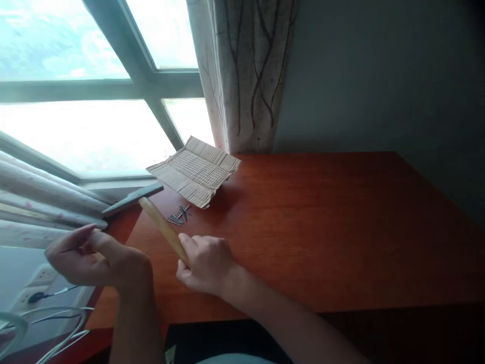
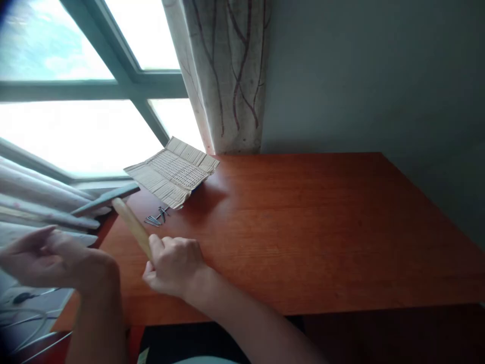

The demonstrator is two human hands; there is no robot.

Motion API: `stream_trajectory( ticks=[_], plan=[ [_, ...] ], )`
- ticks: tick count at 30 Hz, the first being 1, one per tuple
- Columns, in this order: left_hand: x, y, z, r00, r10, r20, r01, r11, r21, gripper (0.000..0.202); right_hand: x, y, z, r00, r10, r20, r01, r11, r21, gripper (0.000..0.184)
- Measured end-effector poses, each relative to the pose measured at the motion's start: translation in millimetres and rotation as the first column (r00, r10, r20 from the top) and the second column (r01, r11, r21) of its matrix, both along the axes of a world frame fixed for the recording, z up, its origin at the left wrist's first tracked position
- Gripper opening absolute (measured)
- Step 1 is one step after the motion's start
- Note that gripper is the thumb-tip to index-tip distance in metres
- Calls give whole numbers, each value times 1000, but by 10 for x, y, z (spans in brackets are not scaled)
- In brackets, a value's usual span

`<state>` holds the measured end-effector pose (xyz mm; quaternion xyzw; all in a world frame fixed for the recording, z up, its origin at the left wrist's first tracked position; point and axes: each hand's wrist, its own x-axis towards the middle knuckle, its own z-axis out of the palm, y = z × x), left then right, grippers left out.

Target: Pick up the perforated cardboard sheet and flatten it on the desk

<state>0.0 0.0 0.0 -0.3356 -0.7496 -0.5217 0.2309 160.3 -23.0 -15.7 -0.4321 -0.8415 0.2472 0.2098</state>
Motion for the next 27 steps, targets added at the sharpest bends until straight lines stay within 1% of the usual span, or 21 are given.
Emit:
stream_trajectory(
  ticks=[2,3,4,5,6,7,8,9,11,12,13,15,16,19,21,23,24,27],
  plan=[
    [69,-100,-61,1000,7,-4,-7,1000,-23,22,71,5,80,999,7,-39,-6,999,35,51],
    [76,-126,-101,999,-28,29,29,997,-67,23,125,2,125,998,15,-58,-12,999,53,56],
    [68,-135,-139,993,-83,81,92,988,-124,25,194,-6,171,997,14,-77,-9,998,67,59],
    [49,-128,-173,979,-148,142,175,964,-198,27,278,-22,214,995,14,-101,-6,997,82,61],
    [21,-108,-199,958,-207,199,259,922,-286,28,378,-45,253,991,9,-130,4,995,100,61],
    [-11,-77,-217,936,-257,241,336,860,-384,29,492,-73,287,987,-9,-158,28,992,121,60],
    [-43,-42,-225,920,-290,264,386,786,-483,29,620,-105,314,981,-31,-191,62,986,158,58],
    [-71,-5,-226,913,-309,267,408,713,-570,29,757,-138,333,971,-67,-230,115,973,202,57],
    [-112,58,-214,915,-329,235,395,601,-695,28,1053,-200,342,945,-155,-289,243,923,298,57],
    [-122,81,-205,914,-339,222,387,564,-730,28,1205,-226,329,922,-222,-317,329,881,341,56],
    [-125,99,-198,914,-344,214,379,541,-751,28,1356,-248,303,901,-281,-331,395,848,353,57],
    [-117,120,-190,915,-347,206,371,520,-770,28,1645,-280,209,850,-421,-317,509,811,289,55],
    [-109,128,-189,915,-347,204,367,513,-776,28,1782,-293,144,816,-494,-298,567,784,254,53],
    [-81,148,-189,924,-330,193,341,483,-806,30,2149,-324,-86,708,-677,-202,705,663,250,49],
    [-69,161,-184,933,-312,176,310,457,-834,33,2353,-341,-231,655,-743,-136,747,610,264,49],
    [-65,169,-178,939,-299,168,292,439,-850,36,2515,-350,-345,627,-777,-59,757,589,283,49],
    [-67,171,-177,940,-297,170,292,434,-853,36,2577,-350,-388,618,-786,-23,756,586,291,49],
    [-82,171,-192,934,-309,180,307,436,-846,36,2695,-327,-459,598,-800,53,750,582,313,50]
  ],
)
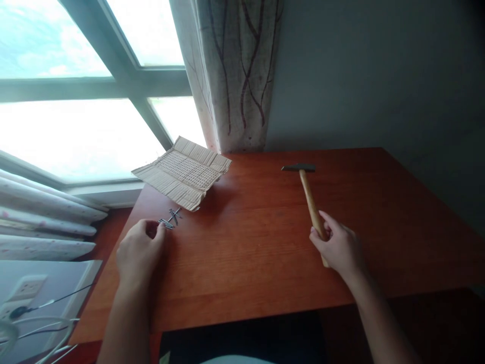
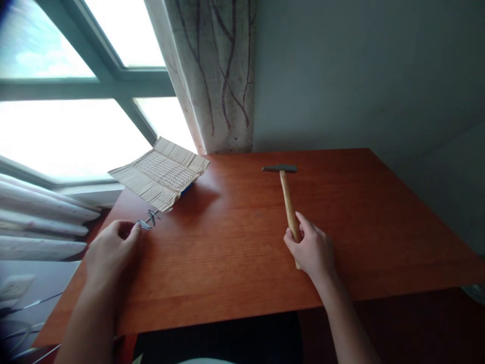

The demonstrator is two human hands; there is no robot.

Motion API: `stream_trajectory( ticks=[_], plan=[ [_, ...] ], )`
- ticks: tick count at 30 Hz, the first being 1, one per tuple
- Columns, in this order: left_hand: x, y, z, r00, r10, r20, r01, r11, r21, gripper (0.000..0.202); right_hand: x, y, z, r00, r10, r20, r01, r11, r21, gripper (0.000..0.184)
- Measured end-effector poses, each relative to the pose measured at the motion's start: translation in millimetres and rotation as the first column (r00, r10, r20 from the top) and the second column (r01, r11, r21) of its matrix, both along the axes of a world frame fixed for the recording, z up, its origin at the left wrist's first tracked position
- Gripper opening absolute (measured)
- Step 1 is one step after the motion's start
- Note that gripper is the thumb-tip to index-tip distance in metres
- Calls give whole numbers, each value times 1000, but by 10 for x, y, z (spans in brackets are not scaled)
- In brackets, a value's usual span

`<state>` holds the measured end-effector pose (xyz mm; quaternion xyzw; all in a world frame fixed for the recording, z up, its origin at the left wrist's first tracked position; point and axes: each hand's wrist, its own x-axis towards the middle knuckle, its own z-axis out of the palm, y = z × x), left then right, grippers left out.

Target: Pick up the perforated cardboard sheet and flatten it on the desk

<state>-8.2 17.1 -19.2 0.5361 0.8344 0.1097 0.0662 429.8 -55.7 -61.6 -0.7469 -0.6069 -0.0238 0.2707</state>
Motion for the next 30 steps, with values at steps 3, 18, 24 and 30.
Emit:
stream_trajectory(
  ticks=[3,18,24,30],
  plan=[
    [-24,-4,-34,1000,-9,0,9,1000,17,36,40,36,-11,999,-9,52,11,999,-38,49],
    [-35,-43,-73,999,-29,-41,31,998,56,42,21,128,-73,996,3,85,12,984,-177,46],
    [-55,-31,-124,994,-44,-103,51,997,65,47,19,118,-86,994,5,106,16,981,-196,47],
    [-21,25,-34,992,-78,-101,79,997,10,47,4,77,-64,994,13,111,8,983,-182,47]
  ],
)
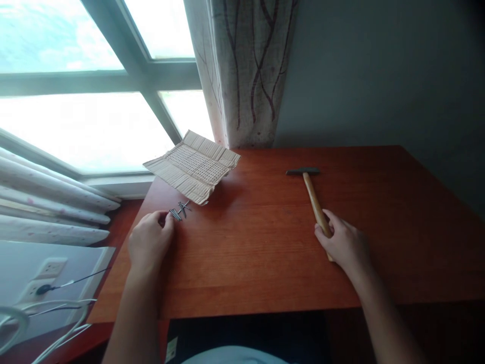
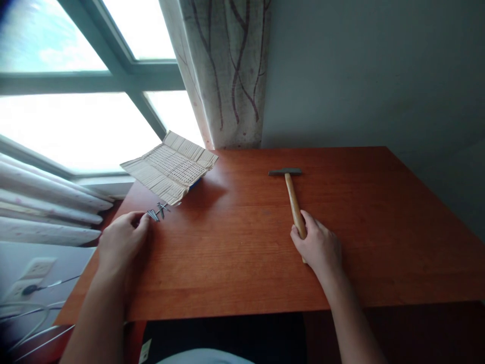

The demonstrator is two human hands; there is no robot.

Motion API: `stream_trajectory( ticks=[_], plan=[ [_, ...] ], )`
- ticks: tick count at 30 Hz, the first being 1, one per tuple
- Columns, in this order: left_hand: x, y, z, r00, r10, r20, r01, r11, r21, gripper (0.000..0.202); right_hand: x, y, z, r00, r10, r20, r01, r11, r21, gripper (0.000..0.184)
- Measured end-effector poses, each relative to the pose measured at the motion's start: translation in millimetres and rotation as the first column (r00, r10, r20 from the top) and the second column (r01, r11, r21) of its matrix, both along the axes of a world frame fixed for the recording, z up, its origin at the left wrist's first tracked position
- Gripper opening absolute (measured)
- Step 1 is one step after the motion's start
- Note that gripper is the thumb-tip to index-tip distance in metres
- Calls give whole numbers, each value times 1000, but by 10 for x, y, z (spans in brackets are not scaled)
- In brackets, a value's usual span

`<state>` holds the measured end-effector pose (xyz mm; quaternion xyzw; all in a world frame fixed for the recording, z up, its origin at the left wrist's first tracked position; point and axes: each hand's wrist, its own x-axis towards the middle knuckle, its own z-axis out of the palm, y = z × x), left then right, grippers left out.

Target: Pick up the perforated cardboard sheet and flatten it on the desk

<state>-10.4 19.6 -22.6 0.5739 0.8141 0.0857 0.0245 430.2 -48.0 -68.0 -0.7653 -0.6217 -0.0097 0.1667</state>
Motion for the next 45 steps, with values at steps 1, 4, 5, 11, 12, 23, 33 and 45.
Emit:
stream_trajectory(
  ticks=[1,4,5,11,12,23,33,45],
  plan=[
    [15,21,26,1000,-11,5,11,1000,-16,47,3,-9,-6,1000,2,-7,-2,1000,11,47],
    [59,95,89,999,-41,11,42,998,-55,45,19,-28,-41,999,5,-51,-2,998,60,45],
    [71,120,100,999,-51,11,52,997,-62,44,25,-31,-53,998,6,-70,-1,997,75,45],
    [134,221,99,992,-124,16,125,991,-54,44,36,-37,-76,990,2,-138,12,995,102,44],
    [150,232,98,991,-132,12,132,990,-52,45,35,-39,-73,989,1,-147,14,995,100,44],
    [312,308,107,992,-103,-75,96,992,-85,51,17,-57,-45,979,-26,-202,42,996,77,42],
    [166,236,64,988,-153,-12,153,988,-20,36,18,-64,-39,976,-38,-214,55,996,73,42],
    [108,237,51,977,-207,51,207,978,6,35,25,-53,-48,973,-41,-228,61,995,80,43]
  ],
)
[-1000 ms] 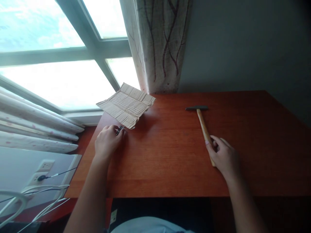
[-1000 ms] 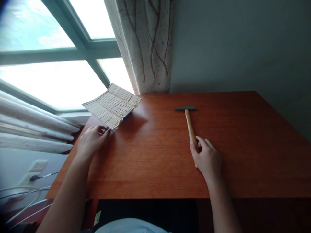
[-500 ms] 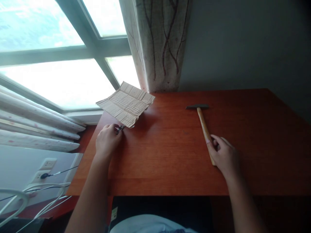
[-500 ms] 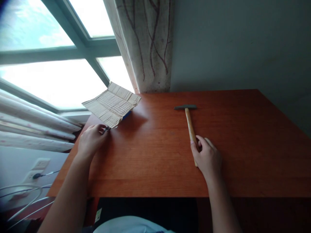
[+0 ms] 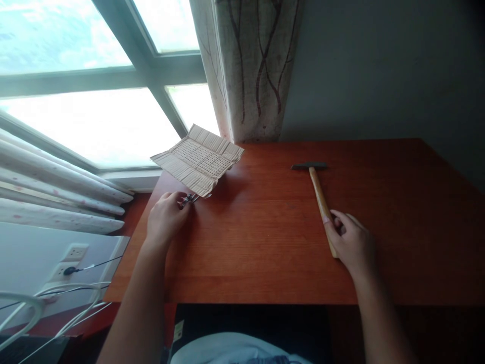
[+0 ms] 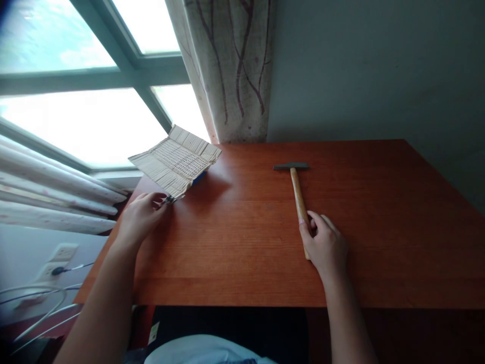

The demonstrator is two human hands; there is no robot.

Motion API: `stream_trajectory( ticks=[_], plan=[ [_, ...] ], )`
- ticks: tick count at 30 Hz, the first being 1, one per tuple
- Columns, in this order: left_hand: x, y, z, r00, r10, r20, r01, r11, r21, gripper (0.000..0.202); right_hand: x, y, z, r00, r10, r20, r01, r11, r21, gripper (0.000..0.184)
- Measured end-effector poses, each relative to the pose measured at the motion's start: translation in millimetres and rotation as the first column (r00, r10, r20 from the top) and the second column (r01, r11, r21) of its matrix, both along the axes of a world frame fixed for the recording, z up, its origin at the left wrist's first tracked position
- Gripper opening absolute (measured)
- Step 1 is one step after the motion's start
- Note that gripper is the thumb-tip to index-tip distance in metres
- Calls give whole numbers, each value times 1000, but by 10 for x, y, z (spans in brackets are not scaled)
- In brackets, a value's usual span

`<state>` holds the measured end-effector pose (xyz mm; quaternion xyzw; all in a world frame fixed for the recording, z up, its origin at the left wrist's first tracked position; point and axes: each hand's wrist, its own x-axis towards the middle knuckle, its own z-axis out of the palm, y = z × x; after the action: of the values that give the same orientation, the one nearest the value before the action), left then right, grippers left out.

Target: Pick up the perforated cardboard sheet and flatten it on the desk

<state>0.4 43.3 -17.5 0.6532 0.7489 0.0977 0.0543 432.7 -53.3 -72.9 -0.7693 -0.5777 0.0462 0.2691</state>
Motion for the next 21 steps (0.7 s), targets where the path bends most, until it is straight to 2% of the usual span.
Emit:
stream_trajectory(
  ticks=[9,14,18,21],
  plan=[
    [54,162,-99,982,-172,-80,177,982,66,33,-14,3,24,1000,0,-5,0,1000,6,43],
    [61,190,-123,984,-169,-57,174,981,81,32,-8,1,15,1000,5,-10,-5,1000,9,43],
    [17,131,-115,984,-177,-14,178,978,113,36,-13,-1,21,1000,-3,-3,3,1000,15,43],
    [-61,5,-129,960,-272,67,262,956,134,53,-11,-4,22,1000,-4,-5,4,1000,9,42]
  ],
)
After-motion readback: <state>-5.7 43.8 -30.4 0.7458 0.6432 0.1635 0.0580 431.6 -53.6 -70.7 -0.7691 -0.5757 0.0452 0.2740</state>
